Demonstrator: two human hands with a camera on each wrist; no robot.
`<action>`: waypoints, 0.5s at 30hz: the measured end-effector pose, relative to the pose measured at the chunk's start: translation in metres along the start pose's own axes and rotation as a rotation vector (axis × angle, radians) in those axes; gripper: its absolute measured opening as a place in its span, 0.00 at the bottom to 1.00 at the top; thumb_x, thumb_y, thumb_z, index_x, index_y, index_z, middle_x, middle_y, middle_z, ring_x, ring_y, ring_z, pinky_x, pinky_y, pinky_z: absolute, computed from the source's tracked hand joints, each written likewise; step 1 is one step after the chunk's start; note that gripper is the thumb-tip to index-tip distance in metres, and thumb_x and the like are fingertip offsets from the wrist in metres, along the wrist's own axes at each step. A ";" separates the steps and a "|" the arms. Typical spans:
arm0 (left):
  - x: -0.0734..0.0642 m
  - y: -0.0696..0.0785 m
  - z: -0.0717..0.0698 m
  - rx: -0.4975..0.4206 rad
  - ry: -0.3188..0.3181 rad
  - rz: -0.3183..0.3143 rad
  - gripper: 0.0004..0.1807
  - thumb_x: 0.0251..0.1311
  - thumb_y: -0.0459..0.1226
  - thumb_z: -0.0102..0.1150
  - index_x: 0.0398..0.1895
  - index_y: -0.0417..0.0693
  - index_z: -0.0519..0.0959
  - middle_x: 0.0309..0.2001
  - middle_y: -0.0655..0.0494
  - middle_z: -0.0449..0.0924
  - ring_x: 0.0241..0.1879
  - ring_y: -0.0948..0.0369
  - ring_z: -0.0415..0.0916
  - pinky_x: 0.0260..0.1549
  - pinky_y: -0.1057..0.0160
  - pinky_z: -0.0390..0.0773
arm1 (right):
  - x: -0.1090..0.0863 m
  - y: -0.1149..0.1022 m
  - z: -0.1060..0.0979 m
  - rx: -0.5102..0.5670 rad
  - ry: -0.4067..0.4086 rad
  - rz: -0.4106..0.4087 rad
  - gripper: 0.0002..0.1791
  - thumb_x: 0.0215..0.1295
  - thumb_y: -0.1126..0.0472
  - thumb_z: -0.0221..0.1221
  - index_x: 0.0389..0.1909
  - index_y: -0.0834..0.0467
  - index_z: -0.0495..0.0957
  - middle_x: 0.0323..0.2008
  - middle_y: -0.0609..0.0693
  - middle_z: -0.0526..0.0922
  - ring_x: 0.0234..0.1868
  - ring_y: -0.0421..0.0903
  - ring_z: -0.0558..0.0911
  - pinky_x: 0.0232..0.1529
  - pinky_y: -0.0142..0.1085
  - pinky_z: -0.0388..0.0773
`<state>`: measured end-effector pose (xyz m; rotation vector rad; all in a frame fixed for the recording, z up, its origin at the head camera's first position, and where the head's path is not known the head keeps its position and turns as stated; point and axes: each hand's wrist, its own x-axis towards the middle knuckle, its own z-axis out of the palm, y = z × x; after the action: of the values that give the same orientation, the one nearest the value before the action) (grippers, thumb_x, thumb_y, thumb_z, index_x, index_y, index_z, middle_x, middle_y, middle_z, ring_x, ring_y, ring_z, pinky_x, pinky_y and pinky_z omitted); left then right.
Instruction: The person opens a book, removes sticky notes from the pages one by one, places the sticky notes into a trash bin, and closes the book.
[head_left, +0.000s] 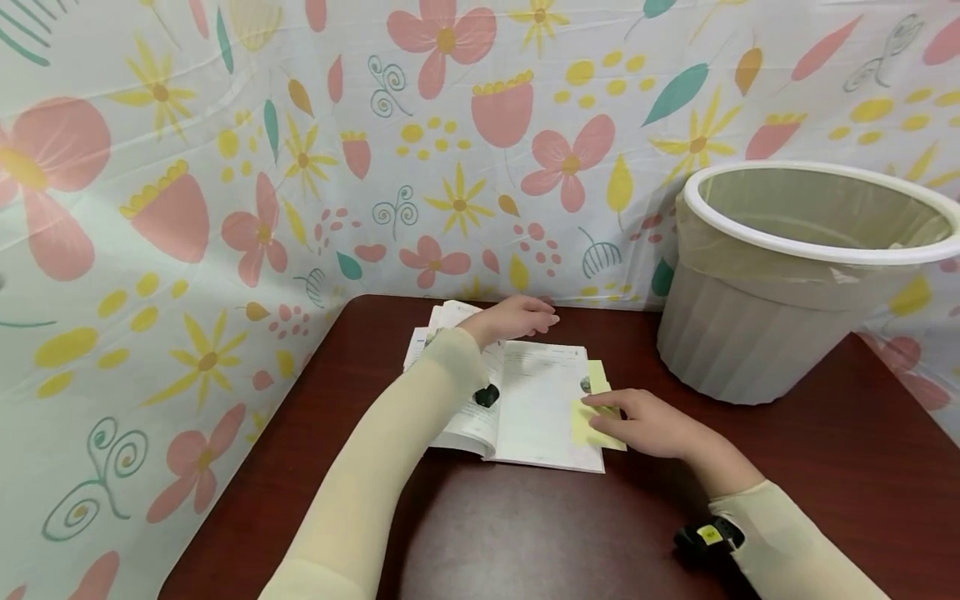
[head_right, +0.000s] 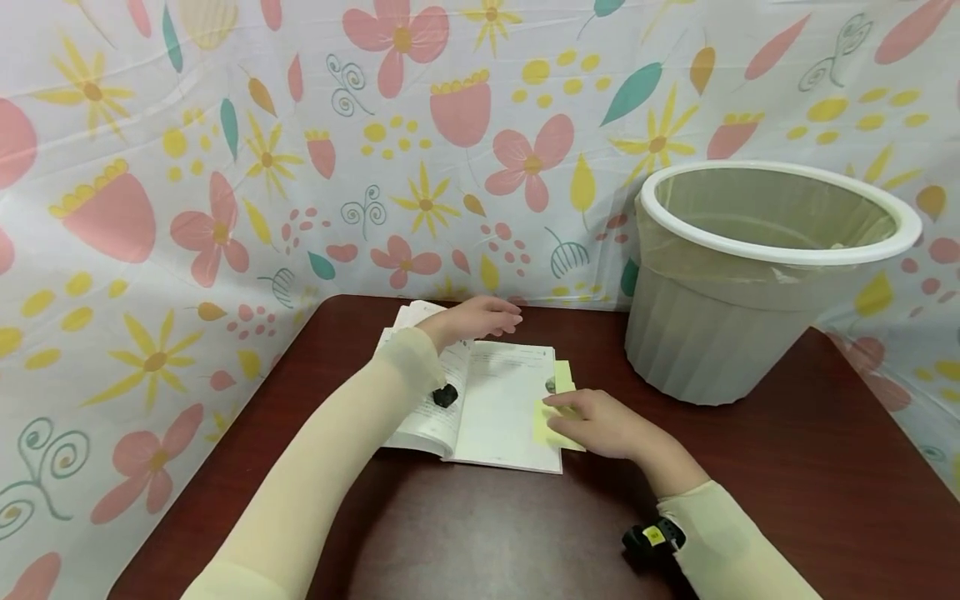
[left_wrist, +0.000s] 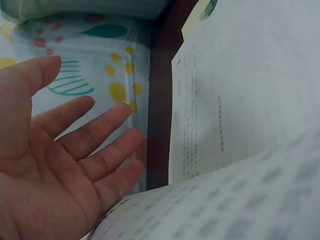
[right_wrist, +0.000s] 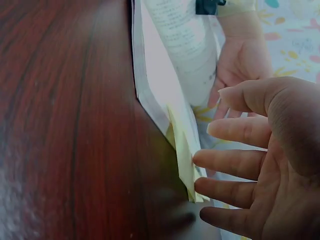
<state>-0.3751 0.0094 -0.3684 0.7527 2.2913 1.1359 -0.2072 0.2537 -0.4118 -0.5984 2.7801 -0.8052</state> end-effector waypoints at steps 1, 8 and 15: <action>0.001 0.000 0.002 0.038 -0.001 0.005 0.31 0.76 0.52 0.53 0.75 0.47 0.70 0.75 0.49 0.69 0.69 0.48 0.74 0.70 0.51 0.73 | 0.000 0.001 0.000 -0.009 0.003 0.002 0.25 0.75 0.45 0.58 0.66 0.54 0.79 0.53 0.55 0.86 0.48 0.45 0.78 0.48 0.39 0.76; 0.004 -0.007 0.015 0.302 -0.107 0.029 0.34 0.72 0.55 0.56 0.76 0.49 0.69 0.75 0.55 0.70 0.76 0.56 0.65 0.74 0.56 0.66 | 0.003 0.006 0.001 -0.022 0.022 0.034 0.26 0.74 0.47 0.60 0.65 0.56 0.80 0.25 0.46 0.73 0.31 0.41 0.69 0.35 0.34 0.70; -0.001 -0.010 0.031 0.395 -0.198 -0.055 0.38 0.60 0.56 0.70 0.74 0.60 0.72 0.76 0.61 0.68 0.77 0.58 0.62 0.76 0.55 0.64 | 0.003 0.008 0.005 -0.084 0.100 0.003 0.23 0.72 0.52 0.62 0.61 0.61 0.83 0.49 0.54 0.87 0.49 0.48 0.83 0.51 0.46 0.80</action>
<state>-0.3576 0.0212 -0.3936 0.8936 2.3730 0.5574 -0.2115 0.2564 -0.4203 -0.5833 2.9178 -0.7407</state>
